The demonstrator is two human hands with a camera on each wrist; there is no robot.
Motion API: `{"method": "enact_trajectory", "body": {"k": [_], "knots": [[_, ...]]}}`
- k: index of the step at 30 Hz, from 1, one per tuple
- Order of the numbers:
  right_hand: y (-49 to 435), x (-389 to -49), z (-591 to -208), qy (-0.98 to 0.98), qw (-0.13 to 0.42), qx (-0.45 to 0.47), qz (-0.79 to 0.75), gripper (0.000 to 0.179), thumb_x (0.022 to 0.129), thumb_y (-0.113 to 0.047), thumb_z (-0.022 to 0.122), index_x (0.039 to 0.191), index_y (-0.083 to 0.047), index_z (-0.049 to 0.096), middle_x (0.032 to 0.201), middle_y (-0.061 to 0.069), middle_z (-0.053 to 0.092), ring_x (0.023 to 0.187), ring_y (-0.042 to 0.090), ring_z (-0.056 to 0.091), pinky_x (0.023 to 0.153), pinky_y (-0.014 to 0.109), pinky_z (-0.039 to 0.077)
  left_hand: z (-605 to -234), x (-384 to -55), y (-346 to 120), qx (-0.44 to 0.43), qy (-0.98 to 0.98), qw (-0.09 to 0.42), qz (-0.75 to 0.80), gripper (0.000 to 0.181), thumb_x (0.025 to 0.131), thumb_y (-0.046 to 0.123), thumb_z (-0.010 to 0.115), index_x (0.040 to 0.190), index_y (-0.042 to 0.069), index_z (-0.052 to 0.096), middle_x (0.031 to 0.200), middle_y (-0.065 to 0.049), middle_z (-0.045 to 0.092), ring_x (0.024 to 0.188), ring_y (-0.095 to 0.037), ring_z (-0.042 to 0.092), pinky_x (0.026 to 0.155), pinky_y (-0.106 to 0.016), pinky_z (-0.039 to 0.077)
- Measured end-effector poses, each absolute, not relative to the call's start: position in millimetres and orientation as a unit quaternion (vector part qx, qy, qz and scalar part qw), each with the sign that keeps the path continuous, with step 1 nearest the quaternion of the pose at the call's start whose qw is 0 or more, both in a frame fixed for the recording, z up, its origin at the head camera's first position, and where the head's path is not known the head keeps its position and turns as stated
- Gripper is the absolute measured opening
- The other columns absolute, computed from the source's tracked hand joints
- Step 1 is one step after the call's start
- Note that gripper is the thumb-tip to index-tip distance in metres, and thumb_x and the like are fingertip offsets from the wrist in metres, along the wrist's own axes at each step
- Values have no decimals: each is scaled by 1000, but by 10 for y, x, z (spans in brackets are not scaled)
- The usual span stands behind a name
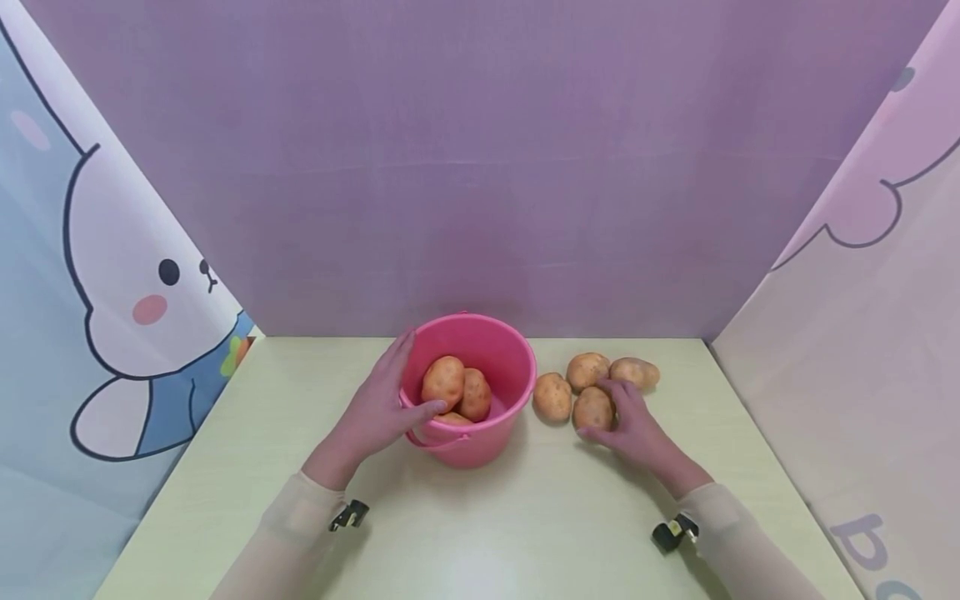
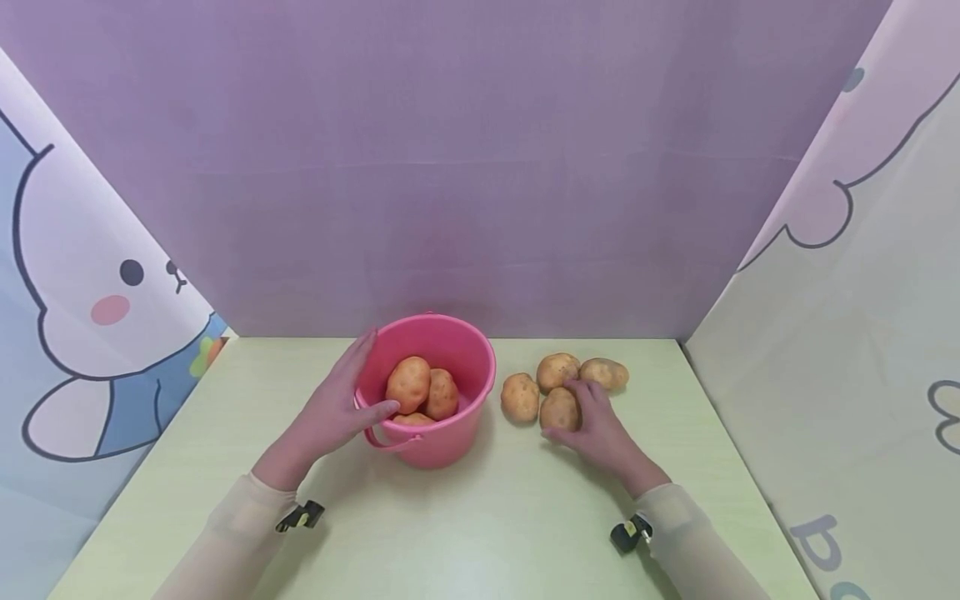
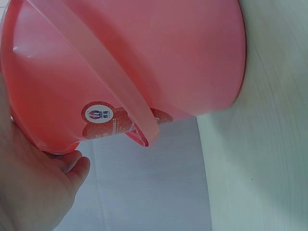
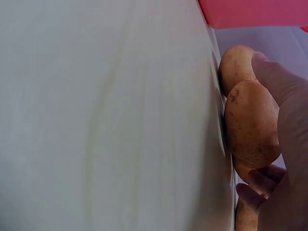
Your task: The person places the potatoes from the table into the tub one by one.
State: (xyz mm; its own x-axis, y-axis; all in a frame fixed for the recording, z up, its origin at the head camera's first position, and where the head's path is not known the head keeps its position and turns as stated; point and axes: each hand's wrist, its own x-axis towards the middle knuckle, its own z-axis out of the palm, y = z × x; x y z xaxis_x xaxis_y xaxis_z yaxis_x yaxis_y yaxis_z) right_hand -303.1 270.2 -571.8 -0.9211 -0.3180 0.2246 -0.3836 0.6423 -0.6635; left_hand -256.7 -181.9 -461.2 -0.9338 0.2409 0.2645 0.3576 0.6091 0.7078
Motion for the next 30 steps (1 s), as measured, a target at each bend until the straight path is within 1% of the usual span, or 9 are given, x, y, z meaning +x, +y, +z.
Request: {"method": "enact_trajectory", "body": {"k": [7, 13, 21, 30], "knots": [[2696, -3057, -5759, -903, 43, 195, 380, 107, 86, -43, 98, 166, -3, 38, 160, 25, 38, 150, 48, 43, 126, 69, 34, -4602, -2560, -1815, -172, -892, 74, -411, 120, 88, 63, 88, 179, 27, 19, 183, 1, 21, 164, -35, 30, 110, -67, 54], [2698, -3079, -5787, -904, 47, 202, 375, 109, 86, -45, 97, 167, -3, 37, 158, 26, 39, 147, 47, 45, 124, 70, 36, -4600, -2566, -1813, -180, -890, 82, -411, 118, 88, 61, 89, 179, 28, 21, 181, 1, 25, 162, -33, 33, 109, -66, 55], [2685, -3070, -5762, -903, 48, 203, 375, 108, 86, -42, 98, 166, -2, 38, 154, 25, 42, 143, 47, 49, 123, 70, 38, -4606, -2567, -1815, -180, -888, 82, -414, 119, 87, 62, 89, 179, 29, 21, 181, 2, 25, 162, -33, 33, 108, -67, 56], [2677, -3082, -5762, -902, 55, 208, 374, 103, 87, -40, 98, 163, 1, 41, 150, 23, 48, 139, 42, 51, 120, 68, 41, -4590, -2555, -1820, -182, -888, 82, -414, 119, 88, 61, 89, 179, 26, 21, 182, 0, 24, 162, -35, 32, 109, -67, 55]]}}
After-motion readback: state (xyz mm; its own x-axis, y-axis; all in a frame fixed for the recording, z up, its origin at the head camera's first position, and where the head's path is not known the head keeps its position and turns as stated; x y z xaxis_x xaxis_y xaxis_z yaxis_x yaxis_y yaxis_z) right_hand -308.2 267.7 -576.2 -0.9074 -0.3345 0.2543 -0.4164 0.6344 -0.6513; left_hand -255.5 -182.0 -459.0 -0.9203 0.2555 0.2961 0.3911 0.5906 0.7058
